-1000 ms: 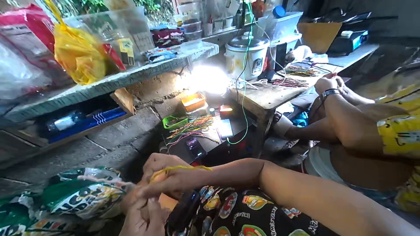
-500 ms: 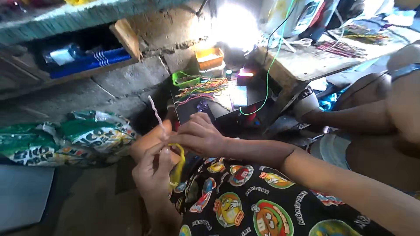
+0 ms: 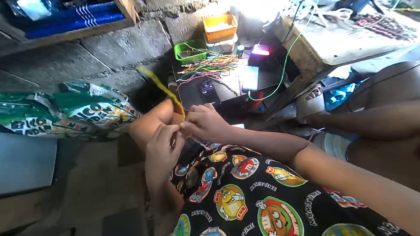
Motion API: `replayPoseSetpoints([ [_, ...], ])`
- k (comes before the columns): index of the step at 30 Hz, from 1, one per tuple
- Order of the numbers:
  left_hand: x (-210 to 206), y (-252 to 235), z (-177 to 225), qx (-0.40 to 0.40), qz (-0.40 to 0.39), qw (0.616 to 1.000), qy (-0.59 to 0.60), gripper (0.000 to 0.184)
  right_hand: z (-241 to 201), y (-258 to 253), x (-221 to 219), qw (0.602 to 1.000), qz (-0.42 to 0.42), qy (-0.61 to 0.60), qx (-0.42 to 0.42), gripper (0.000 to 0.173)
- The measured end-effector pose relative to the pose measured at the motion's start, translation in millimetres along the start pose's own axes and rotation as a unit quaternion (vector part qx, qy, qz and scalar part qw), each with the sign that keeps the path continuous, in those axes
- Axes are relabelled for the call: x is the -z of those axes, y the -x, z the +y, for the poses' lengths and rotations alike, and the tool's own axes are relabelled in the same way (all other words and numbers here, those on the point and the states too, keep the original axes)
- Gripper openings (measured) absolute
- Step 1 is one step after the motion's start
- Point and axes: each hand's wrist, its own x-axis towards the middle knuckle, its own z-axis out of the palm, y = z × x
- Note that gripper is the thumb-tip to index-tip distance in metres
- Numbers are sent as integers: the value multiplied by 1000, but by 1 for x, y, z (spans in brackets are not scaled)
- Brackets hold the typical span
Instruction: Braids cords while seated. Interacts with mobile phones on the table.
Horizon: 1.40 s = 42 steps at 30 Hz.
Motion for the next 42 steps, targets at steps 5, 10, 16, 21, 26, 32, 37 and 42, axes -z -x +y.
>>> replayPoseSetpoints([
  [5, -9, -5, -12, 110, -36, 988, 100, 27, 33, -10, 1, 952, -114, -274, -82, 27],
  [10, -16, -11, -26, 209, -56, 953, 213, 21, 64, -22, -8, 909, -159, -374, -92, 26],
  [16, -33, -13, -43, 316, -92, 843, 425, 27, 93, -42, -25, 908, -206, -365, -13, 28],
  [21, -46, -15, -57, 358, -75, 820, 440, 24, 113, -52, -47, 902, -183, -391, -18, 21],
  [26, -66, -13, -70, 352, -41, 847, 396, 13, 119, -49, -66, 907, -110, -387, -120, 16],
  [32, -82, -19, -82, 292, -28, 952, 89, 20, 128, -44, -84, 889, -32, -390, -240, 12],
  [37, -81, -26, -88, 294, -50, 954, 33, 21, 147, -45, -82, 906, -56, -372, -193, 13],
  [42, -45, -31, -119, 380, 43, 923, 34, 29, 218, -61, -54, 985, -54, -128, -101, 21],
])
